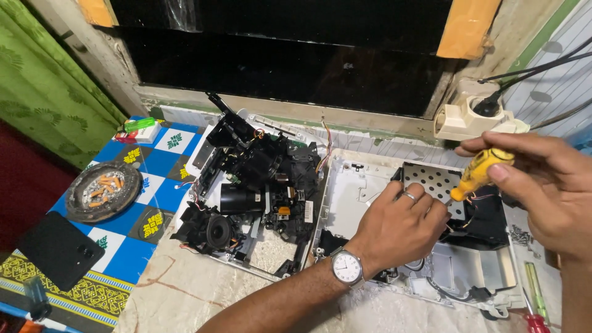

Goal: Disassembling an electronic device by removing screws and prying apart internal components using a screwdriver.

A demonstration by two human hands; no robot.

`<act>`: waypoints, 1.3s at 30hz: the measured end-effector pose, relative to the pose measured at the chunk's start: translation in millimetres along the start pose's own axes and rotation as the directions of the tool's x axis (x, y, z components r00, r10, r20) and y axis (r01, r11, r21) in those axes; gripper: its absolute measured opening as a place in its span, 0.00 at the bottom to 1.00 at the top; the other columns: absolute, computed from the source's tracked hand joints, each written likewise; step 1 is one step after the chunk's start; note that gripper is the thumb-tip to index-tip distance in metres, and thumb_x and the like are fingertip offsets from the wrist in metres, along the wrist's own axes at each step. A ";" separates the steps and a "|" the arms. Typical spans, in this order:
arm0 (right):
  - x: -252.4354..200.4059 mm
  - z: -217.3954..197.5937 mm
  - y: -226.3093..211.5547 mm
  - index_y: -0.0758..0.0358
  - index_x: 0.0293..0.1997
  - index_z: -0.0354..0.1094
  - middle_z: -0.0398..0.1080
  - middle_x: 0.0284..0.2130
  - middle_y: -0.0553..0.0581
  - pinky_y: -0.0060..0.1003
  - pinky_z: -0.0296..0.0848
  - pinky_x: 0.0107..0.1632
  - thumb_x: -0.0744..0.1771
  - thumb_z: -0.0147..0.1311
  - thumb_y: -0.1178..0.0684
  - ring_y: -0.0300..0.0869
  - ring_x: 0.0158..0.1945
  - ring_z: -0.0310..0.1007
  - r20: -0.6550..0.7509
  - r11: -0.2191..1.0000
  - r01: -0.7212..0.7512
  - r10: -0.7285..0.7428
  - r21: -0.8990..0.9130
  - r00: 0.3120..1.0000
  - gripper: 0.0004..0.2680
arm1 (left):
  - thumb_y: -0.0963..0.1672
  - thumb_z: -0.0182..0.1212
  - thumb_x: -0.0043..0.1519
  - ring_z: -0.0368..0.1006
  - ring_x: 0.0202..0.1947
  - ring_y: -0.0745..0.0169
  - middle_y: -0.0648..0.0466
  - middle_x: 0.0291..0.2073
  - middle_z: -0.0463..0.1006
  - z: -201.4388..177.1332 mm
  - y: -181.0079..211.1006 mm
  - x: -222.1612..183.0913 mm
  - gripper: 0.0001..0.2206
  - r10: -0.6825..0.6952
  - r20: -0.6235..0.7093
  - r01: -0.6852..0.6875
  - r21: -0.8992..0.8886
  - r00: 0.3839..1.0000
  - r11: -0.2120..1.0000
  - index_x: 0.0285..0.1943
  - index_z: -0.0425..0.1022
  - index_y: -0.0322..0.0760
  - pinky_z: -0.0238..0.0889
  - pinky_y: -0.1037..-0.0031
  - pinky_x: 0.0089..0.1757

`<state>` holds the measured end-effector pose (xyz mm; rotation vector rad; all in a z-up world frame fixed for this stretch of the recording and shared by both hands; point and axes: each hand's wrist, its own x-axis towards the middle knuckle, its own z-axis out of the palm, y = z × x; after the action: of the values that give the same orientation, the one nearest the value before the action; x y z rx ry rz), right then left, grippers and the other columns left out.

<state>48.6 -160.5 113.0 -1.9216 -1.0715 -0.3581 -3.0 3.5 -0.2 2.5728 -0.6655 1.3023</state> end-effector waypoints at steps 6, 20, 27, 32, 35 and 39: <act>-1.2 4.1 17.1 0.76 0.52 0.64 0.69 0.57 0.75 0.49 0.80 0.64 0.67 0.49 0.66 0.60 0.62 0.75 0.033 0.991 0.099 -0.102 0.084 0.994 0.09 | 0.42 0.60 0.64 0.67 0.33 0.53 0.51 0.24 0.75 -1.6 0.7 1.0 0.07 -0.002 -0.033 0.002 -0.013 0.999 1.000 0.33 0.76 0.36 0.54 0.63 0.39; -2.5 5.5 13.3 0.76 0.55 0.72 0.68 0.47 0.69 0.37 0.72 0.50 0.65 0.64 0.63 0.51 0.53 0.69 -0.050 0.992 0.050 -0.056 -0.116 0.997 0.14 | 0.44 0.60 0.65 0.69 0.35 0.54 0.52 0.25 0.77 -1.9 1.4 0.8 0.08 -0.025 -0.031 0.025 0.014 0.999 1.000 0.34 0.77 0.37 0.57 0.62 0.41; 1.3 7.2 -7.4 0.81 0.60 0.61 0.70 0.58 0.74 0.48 0.78 0.60 0.68 0.40 0.63 0.59 0.58 0.76 0.010 0.984 -0.104 0.104 0.145 0.995 0.14 | 0.45 0.61 0.65 0.68 0.34 0.54 0.52 0.24 0.76 -4.4 -0.4 1.5 0.09 -0.019 -0.017 0.019 -0.007 1.000 1.000 0.33 0.76 0.37 0.57 0.63 0.41; 1.7 7.1 -0.7 0.75 0.55 0.71 0.72 0.49 0.66 0.30 0.76 0.53 0.64 0.62 0.66 0.46 0.51 0.74 -0.077 1.000 -0.019 0.020 0.015 0.997 0.13 | 0.47 0.59 0.63 0.71 0.36 0.55 0.53 0.29 0.79 -15.6 -12.0 9.7 0.08 0.016 0.125 -0.014 -0.013 0.992 1.000 0.38 0.76 0.40 0.58 0.62 0.42; 3.2 3.4 -14.0 0.77 0.62 0.62 0.73 0.54 0.71 0.42 0.82 0.55 0.67 0.48 0.67 0.55 0.58 0.77 0.015 0.978 -0.121 0.121 0.172 0.993 0.15 | 0.48 0.59 0.61 0.70 0.37 0.52 0.51 0.30 0.79 -22.1 -20.0 15.3 0.09 0.021 0.156 -0.016 -0.036 0.988 0.999 0.37 0.75 0.39 0.57 0.59 0.43; 1.2 4.4 -3.2 0.76 0.60 0.62 0.69 0.60 0.70 0.44 0.76 0.63 0.68 0.47 0.63 0.55 0.59 0.76 0.007 0.989 -0.010 0.009 0.148 1.000 0.13 | 0.47 0.57 0.62 0.69 0.36 0.52 0.51 0.29 0.78 -22.0 -24.7 16.0 0.08 0.053 0.157 -0.048 -0.035 0.986 0.998 0.36 0.74 0.39 0.56 0.60 0.42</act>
<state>46.1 -155.6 113.0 -1.7967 -1.0627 -0.2593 1.0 28.2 26.7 2.6697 -0.7768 1.1009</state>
